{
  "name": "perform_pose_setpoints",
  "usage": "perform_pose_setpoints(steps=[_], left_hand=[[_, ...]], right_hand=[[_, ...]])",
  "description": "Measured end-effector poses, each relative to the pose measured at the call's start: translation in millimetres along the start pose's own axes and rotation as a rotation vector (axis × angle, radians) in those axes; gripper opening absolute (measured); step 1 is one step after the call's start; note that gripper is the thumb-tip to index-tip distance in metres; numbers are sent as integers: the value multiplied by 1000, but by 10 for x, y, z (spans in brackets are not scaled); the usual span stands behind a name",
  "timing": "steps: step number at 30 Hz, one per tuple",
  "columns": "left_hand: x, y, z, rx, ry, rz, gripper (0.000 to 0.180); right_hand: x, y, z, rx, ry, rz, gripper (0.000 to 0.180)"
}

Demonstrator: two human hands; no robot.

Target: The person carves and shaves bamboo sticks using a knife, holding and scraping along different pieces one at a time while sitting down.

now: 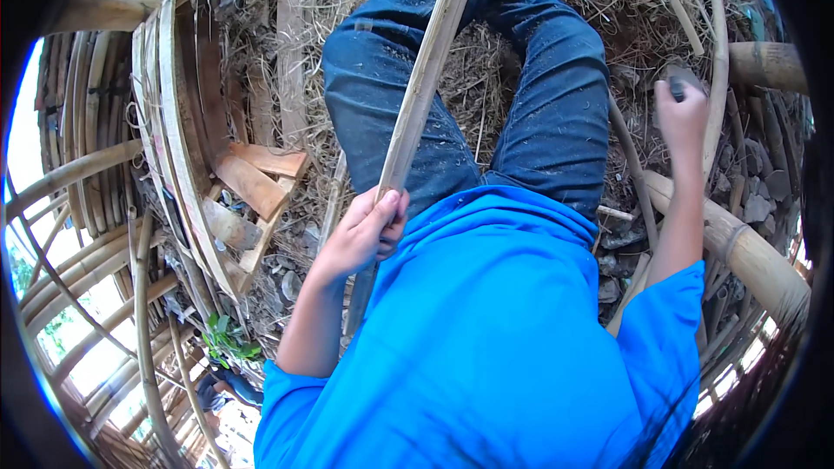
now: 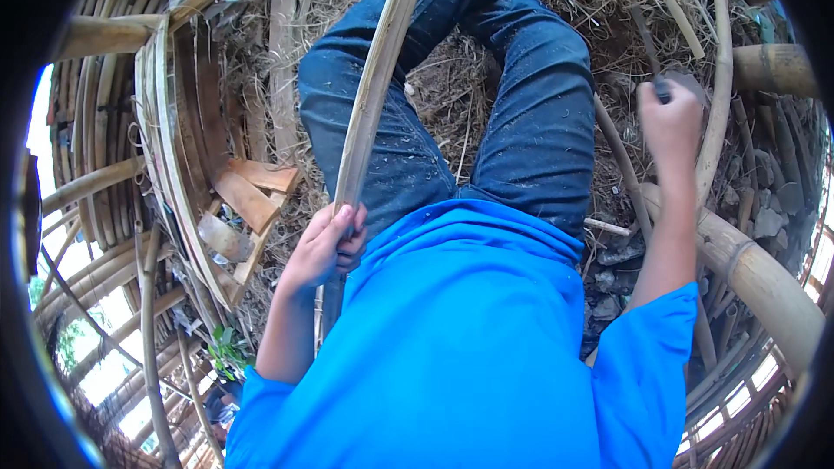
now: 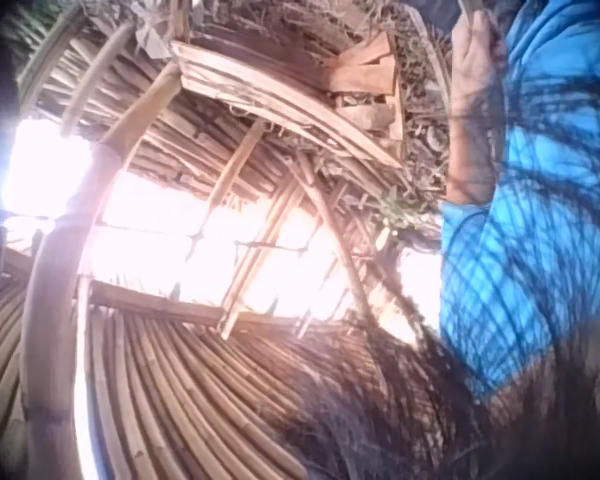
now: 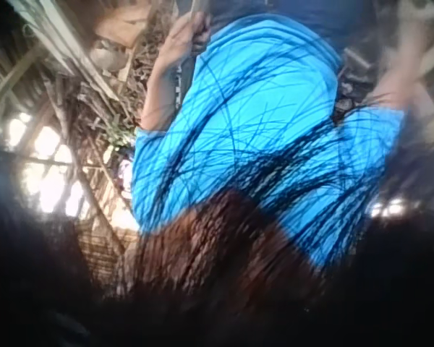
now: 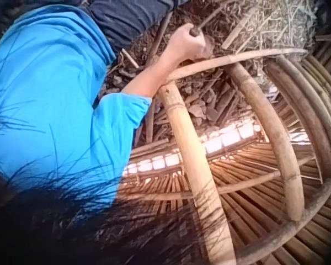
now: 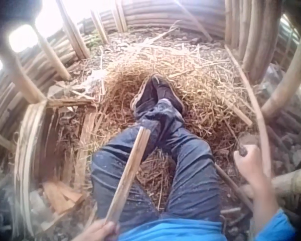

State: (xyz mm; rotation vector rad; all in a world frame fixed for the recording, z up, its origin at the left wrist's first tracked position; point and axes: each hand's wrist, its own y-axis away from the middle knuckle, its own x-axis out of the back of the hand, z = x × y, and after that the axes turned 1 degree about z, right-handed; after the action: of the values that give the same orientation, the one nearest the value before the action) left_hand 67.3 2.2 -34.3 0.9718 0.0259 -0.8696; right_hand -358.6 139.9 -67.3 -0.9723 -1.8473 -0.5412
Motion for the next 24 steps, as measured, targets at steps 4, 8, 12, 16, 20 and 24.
perform_pose_setpoints(steps=[4, 8, 12, 16, 20, 24], left_hand=[[-82, -141, 54, -19, 11, -89, 31], [-266, -187, 129, -36, -72, -88, 27], [-359, -150, 99, -211, -352, 83, 24], [-371, -142, 158, -288, -492, 151, 25], [-438, -129, 221, -255, -476, 172, 25], [-456, -143, 127, -262, -469, 161, 25]], right_hand=[[-268, 604, -826, 188, -154, -143, 18], [-504, 994, -1229, 502, -199, -232, 14], [-587, 853, -1270, 604, -197, -195, 18], [-632, 657, -1273, 691, -131, -117, 9], [-555, 371, -1140, 478, 43, -25, 8], [-564, 254, -1004, 565, 88, -44, 13]])
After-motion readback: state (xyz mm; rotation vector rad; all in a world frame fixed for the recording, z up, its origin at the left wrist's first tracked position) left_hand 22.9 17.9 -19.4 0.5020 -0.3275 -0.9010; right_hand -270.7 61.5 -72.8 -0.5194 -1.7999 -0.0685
